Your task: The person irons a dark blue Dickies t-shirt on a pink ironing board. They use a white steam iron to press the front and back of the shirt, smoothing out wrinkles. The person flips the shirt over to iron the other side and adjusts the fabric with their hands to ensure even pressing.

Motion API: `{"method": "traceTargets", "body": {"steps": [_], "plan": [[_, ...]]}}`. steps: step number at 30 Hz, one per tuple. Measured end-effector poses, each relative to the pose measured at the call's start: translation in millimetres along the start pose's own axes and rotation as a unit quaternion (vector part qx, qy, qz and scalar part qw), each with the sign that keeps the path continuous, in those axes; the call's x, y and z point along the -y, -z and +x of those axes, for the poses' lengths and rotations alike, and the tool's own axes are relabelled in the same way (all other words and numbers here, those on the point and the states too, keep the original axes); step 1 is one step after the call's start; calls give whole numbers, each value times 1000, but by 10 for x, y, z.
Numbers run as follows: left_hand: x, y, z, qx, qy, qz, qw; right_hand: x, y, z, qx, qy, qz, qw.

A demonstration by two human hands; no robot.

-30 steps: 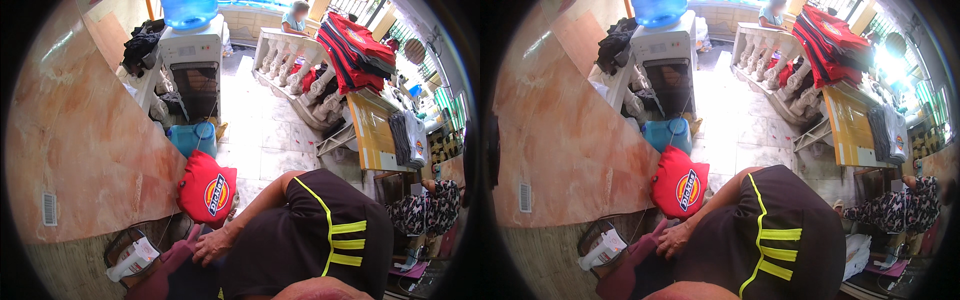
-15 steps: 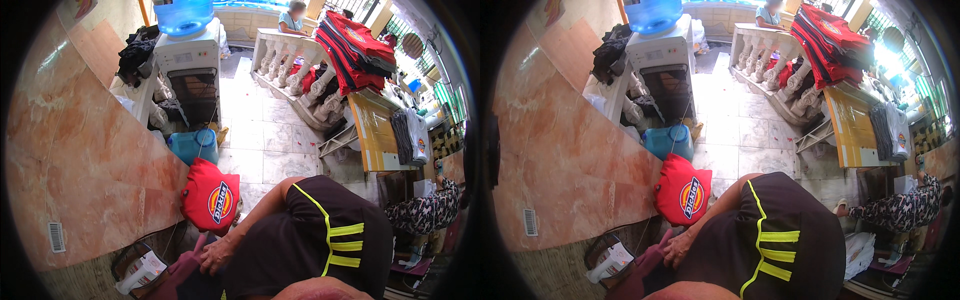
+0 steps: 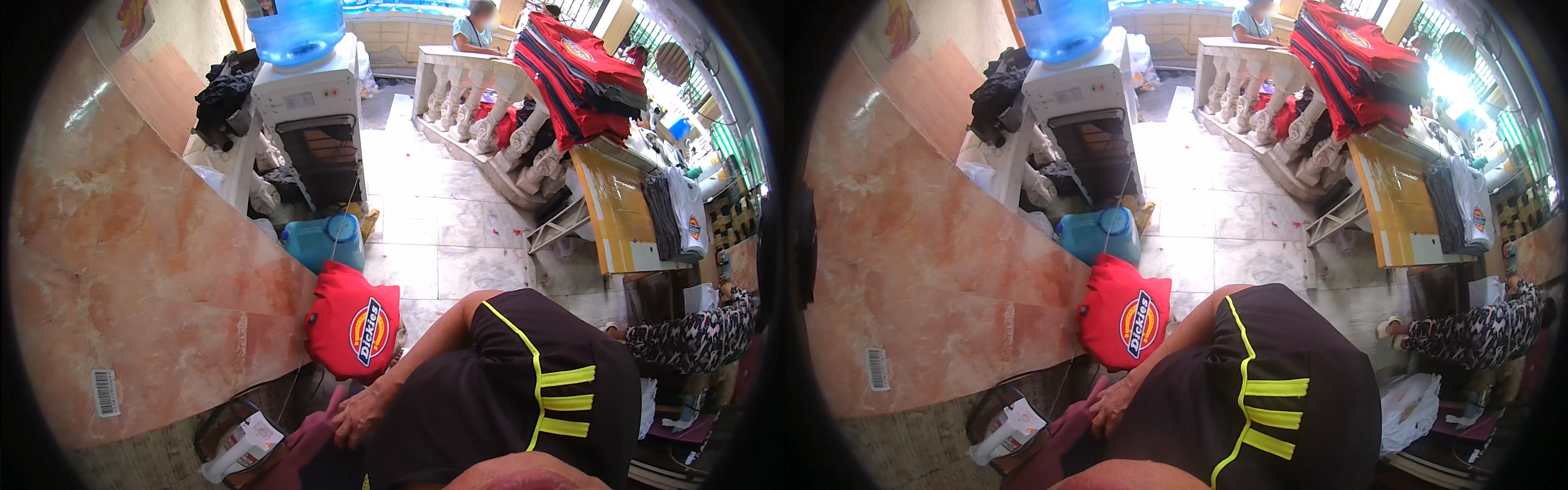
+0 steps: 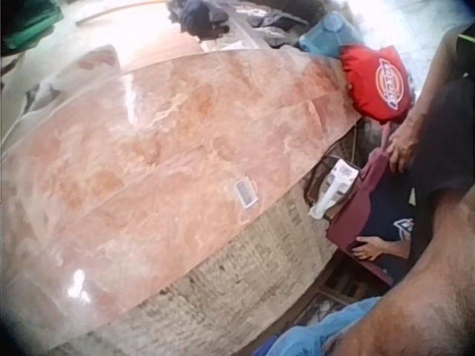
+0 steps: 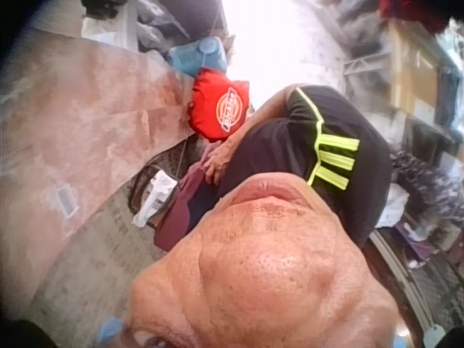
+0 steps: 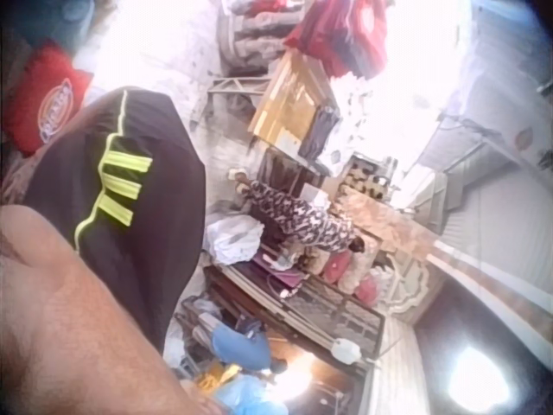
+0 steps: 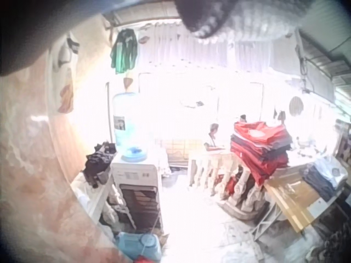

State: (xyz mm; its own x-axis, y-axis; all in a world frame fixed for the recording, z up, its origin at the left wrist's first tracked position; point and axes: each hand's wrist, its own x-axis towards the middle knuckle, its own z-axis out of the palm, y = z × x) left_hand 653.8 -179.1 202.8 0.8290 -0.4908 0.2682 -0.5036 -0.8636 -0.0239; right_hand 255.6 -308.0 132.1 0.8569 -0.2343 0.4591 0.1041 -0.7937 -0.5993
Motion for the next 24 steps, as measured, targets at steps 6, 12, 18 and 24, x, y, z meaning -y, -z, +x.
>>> {"method": "traceTargets", "body": {"steps": [6, 12, 18, 24], "plan": [[-161, 207, -62, 18, 9, -5, 1000, -49, 81, 70, 3, 13, 59, 998], [-105, 174, -42, 13, 8, -6, 1000, -98, 100, 131, 6, 41, 92, 995], [-51, 90, -3, 6, 4, -18, 1000, -166, -46, 177, -8, 81, 58, 995], [-24, 64, -18, 7, -3, -40, 999, -121, 3, 186, -20, 77, 60, 995]]}}
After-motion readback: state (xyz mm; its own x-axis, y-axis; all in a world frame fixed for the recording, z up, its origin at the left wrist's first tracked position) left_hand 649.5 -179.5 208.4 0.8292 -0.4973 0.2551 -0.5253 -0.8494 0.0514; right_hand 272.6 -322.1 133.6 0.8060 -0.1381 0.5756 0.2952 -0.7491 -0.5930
